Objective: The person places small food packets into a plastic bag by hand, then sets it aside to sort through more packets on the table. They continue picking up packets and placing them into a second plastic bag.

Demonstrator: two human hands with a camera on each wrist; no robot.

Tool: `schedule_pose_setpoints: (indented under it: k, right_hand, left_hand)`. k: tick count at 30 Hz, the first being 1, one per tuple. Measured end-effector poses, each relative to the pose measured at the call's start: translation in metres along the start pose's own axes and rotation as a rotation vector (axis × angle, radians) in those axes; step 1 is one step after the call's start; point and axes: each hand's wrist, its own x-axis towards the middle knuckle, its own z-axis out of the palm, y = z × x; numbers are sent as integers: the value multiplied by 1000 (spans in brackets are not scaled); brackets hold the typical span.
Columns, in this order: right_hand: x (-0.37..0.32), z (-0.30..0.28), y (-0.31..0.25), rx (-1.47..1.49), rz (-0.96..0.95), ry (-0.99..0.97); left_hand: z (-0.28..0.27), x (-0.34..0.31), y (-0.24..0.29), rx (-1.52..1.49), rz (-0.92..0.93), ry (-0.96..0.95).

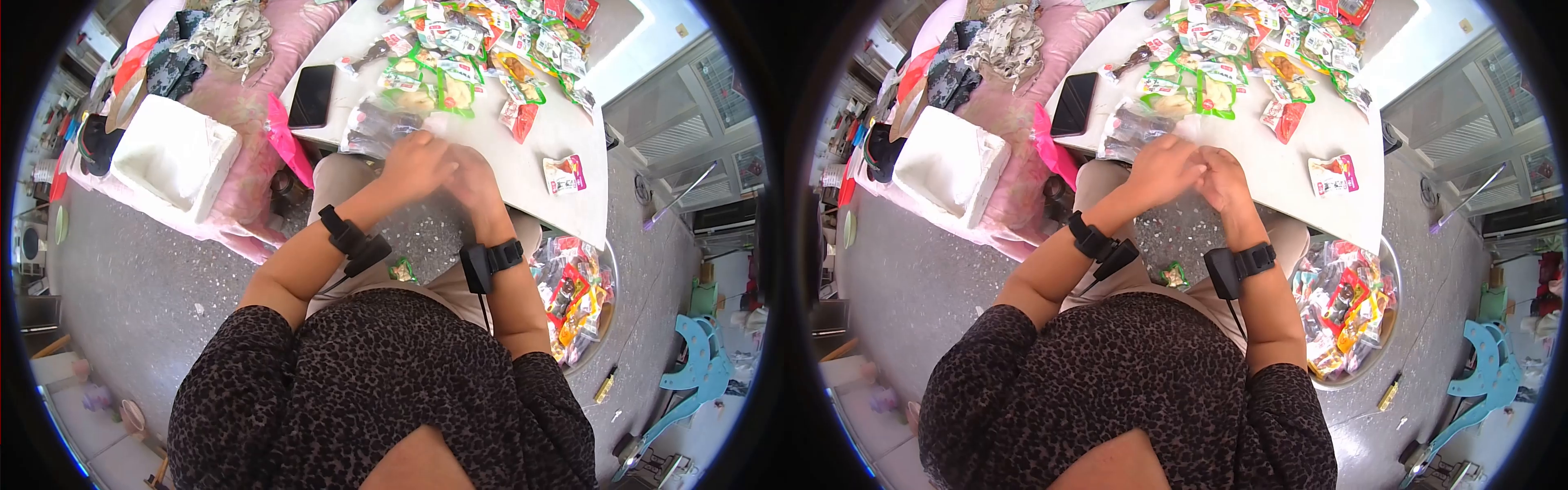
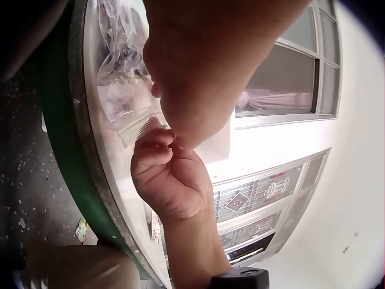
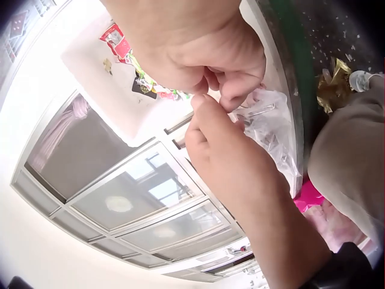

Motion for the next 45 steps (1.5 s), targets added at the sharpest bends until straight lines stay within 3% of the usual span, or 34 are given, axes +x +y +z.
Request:
schedule_pose_setpoints:
  k: [3,15,22,25,37,41,44,45]
  right_hand:
    - [-3,-17,-4,-101,-32,152]
    - [-9,-15,2,-260,-118,212]
    - [-5,-13,13,-533,-142,239]
    - [-12,0,7,-630,-31,187]
    - [-2,-19,12,-330,-253,242]
    - [7,-21,-17,-500,-365,301]
    - [11,-20,-30,-648,-488,222]
    - [14,-20,-33,-953,-560,207]
  left_hand:
    - [2,-20,1,27,145,199]
    - [39,-30,-22,276,318,278]
    - [47,-25,-16,313,265,340]
    - [45,-24,-13,282,210,368]
    - [46,-27,-25,280,258,314]
    - [32,-27,-20,233,256,309]
    - [16,-24,-20,208,283,318]
    - [11,-23,-20,200,298,323]
